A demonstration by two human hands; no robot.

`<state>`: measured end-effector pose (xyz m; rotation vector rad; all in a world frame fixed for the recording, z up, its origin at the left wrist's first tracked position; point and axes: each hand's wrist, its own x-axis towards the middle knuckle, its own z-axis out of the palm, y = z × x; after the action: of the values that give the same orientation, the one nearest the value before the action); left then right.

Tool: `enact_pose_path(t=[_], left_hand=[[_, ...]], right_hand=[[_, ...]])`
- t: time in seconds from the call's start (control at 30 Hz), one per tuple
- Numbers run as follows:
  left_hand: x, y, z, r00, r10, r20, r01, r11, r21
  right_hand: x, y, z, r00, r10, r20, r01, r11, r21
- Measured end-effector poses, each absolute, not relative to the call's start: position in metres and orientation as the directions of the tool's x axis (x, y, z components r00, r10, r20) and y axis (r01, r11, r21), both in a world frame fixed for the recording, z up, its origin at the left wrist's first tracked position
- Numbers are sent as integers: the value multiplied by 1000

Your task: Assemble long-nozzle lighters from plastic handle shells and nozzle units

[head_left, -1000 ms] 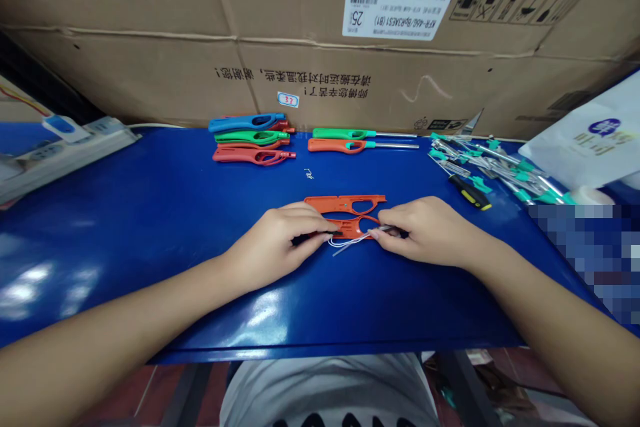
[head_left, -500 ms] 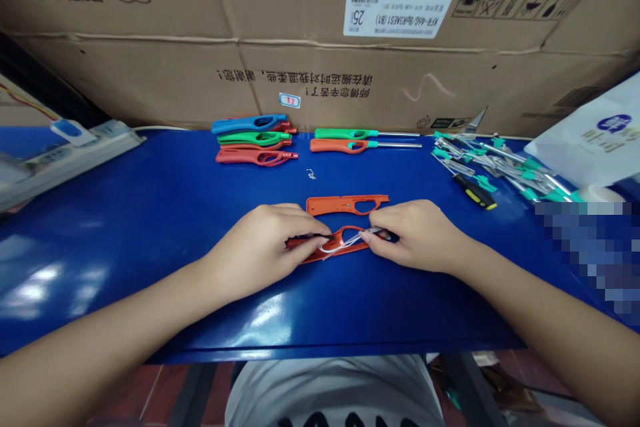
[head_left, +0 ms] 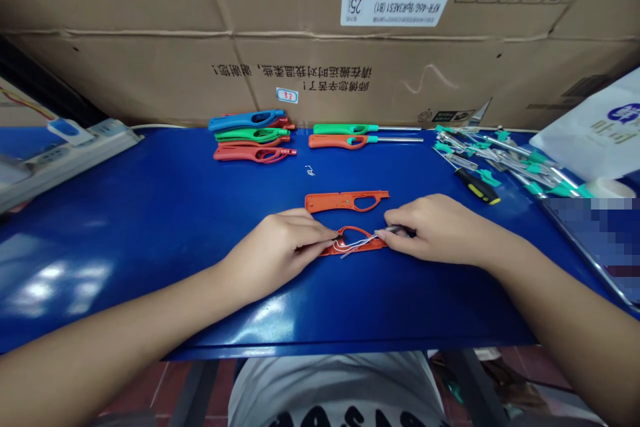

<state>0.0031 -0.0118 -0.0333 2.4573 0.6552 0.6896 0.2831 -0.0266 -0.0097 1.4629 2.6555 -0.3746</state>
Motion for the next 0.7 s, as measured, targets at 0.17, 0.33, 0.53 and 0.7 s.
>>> enact_pose_path(t=[0.17,0.33,0.53,0.7], left_hand=[[2,-10,-34,759,549,350,347,-796,496],[1,-11,-35,772,533,346,363,-817,448],[2,-14,-37,753,553,357,399,-815,420],[4,-18,-36,774,521,361,421,-848,321]], right_hand=[[281,-29,-7,-532,818,-218,846,506,-168],[280,-31,-5,-531,812,-242,847,503,-172],[282,-33,-4,-543,796,-269,839,496,-224],[282,-35,-3,-543,789,-289,839,497,-219]])
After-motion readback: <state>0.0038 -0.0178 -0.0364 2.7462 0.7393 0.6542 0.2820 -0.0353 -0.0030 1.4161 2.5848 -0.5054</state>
